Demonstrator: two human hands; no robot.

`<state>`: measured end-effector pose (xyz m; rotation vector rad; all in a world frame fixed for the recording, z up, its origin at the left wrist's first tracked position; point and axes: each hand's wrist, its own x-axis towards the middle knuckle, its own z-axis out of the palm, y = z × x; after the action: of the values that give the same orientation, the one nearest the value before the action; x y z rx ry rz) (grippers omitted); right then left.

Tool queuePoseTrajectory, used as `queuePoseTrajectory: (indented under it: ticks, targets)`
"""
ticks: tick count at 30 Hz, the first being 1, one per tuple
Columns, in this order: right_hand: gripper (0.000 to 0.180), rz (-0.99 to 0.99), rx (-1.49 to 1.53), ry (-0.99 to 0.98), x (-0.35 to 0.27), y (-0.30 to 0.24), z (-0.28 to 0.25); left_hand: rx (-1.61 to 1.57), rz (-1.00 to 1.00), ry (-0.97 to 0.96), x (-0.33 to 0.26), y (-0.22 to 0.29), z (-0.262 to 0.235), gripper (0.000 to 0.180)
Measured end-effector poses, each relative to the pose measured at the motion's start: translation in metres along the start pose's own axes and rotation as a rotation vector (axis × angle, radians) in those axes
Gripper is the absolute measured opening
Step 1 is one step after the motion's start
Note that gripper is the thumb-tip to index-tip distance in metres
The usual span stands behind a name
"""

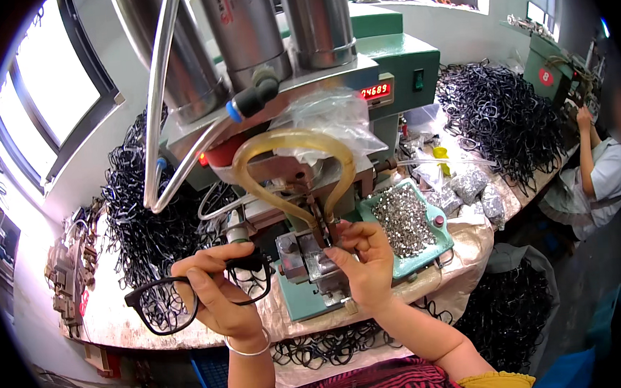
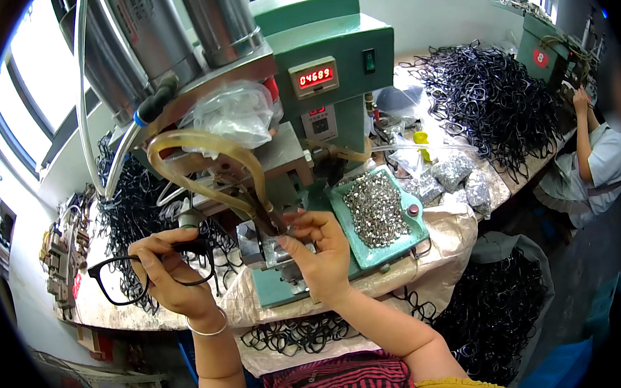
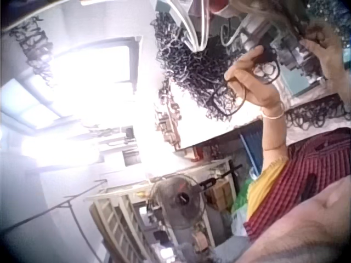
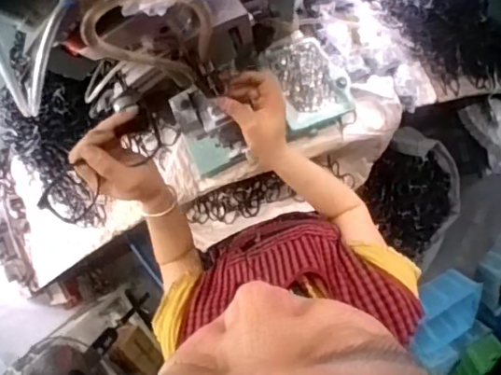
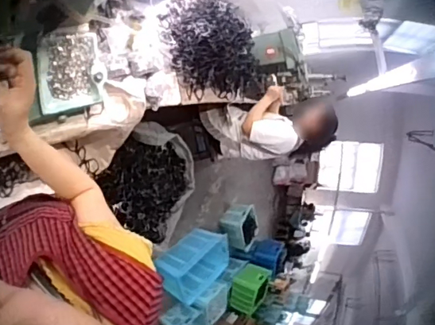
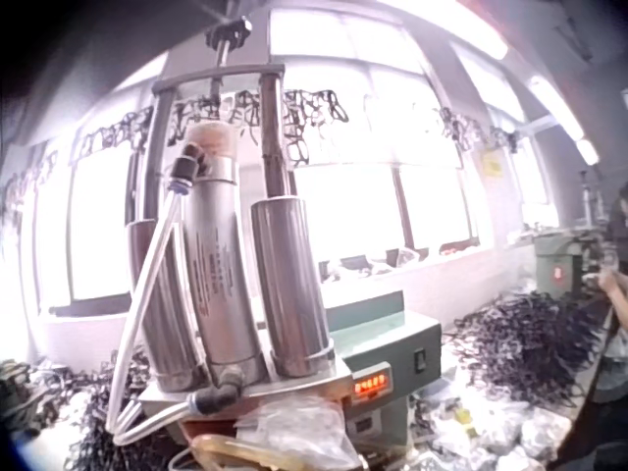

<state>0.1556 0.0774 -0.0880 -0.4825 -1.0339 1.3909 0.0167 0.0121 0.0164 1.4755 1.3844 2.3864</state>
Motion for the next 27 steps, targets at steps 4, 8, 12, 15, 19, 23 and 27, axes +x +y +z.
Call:
queuePoseTrajectory:
  ticks: [4,8,12,15,19,23,27]
  targets:
    - [0.046,-0.025,0.023,0.031,0.000,0.000,0.012,-0.049,0.019,0.047,0.001,-0.005,0.000,0.033]
    - [0.043,-0.006,-0.066,0.074,-0.005,-0.011,0.019,-0.017,-0.019,0.016,0.003,0.001,-0.001,0.032]
    - [0.037,-0.197,-0.523,-0.065,-0.006,-0.043,0.009,-0.173,-0.226,-0.171,-0.009,0.021,-0.004,0.031]
    - [0.027,-0.485,-1.089,-0.234,0.010,-0.060,-0.042,-0.597,-0.742,-0.641,-0.040,0.034,-0.028,0.030]
    - [0.018,-0.289,-1.613,0.063,0.022,-0.026,-0.134,-0.967,-1.592,-0.696,-0.073,0.002,-0.011,0.032]
    - [0.012,-0.396,-1.432,0.022,0.039,-0.024,-0.137,-0.819,-1.651,-0.553,-0.071,0.000,0.017,0.029]
    - [0.013,-0.195,-1.266,0.045,0.046,-0.001,-0.148,-0.799,-1.563,-0.479,-0.082,-0.001,0.009,0.025]
